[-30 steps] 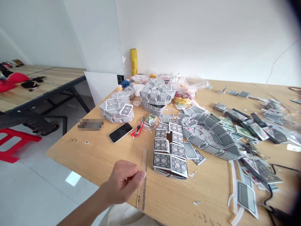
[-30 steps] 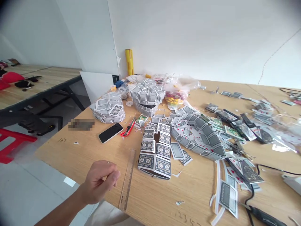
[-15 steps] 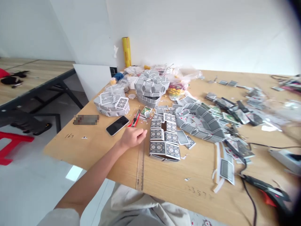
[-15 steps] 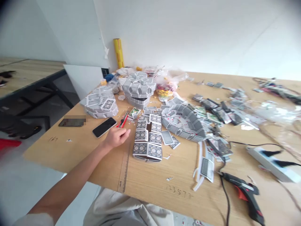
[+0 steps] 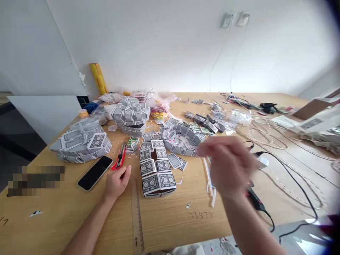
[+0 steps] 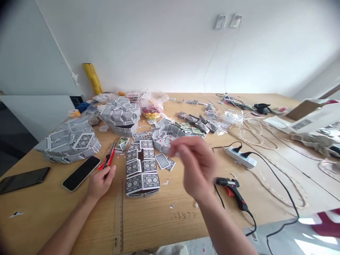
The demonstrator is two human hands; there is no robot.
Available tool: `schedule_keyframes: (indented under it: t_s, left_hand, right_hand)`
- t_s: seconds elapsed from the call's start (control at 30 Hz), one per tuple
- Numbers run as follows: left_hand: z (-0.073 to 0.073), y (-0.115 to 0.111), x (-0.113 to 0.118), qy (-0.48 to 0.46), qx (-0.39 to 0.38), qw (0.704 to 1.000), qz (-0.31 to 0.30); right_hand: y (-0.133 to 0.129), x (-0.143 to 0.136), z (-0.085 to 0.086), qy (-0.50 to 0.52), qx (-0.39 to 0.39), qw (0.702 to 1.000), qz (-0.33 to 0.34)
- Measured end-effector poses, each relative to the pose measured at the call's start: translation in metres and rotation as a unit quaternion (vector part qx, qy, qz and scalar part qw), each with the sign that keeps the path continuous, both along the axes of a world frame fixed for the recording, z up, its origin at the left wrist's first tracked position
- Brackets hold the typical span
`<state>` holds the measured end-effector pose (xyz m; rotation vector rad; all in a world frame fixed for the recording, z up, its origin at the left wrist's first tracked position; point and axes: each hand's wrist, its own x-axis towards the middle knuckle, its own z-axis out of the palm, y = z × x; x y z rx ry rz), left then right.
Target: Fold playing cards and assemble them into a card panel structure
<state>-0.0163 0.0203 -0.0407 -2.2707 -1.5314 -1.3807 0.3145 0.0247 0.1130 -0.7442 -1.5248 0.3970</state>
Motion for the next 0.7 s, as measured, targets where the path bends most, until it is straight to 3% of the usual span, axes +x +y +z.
schedule_keyframes:
  t_s: [0.07,0.2,0.33,0.47,0.7]
  left_hand:
    - [-0.001,0.001,0.002,-0.008,-0.009,1.000,-0.008]
    - [-0.002,0.000,0.004,-0.019,-0.034,0.999,-0.020]
    - [-0.002,-0.001,0.004,-0.027,-0.061,0.998,-0.022]
    - [-0.001,-0.001,0.006,-0.030,-0.085,0.996,-0.027]
    - [-0.001,-0.001,0.007,-0.030,-0.105,0.993,-0.035]
  right_hand:
    - [0.017,-0.008,-0.019,-0.041,-0.015,0.999,-0.002]
    - [0.049,-0.017,-0.079,-0.138,-0.032,0.989,-0.038]
    - [0.052,-0.013,-0.125,-0.132,-0.064,0.987,-0.066]
    - [0.048,-0.013,-0.144,-0.132,-0.102,0.984,-0.070]
    - [0.050,-0.020,-0.155,-0.144,-0.147,0.977,-0.060]
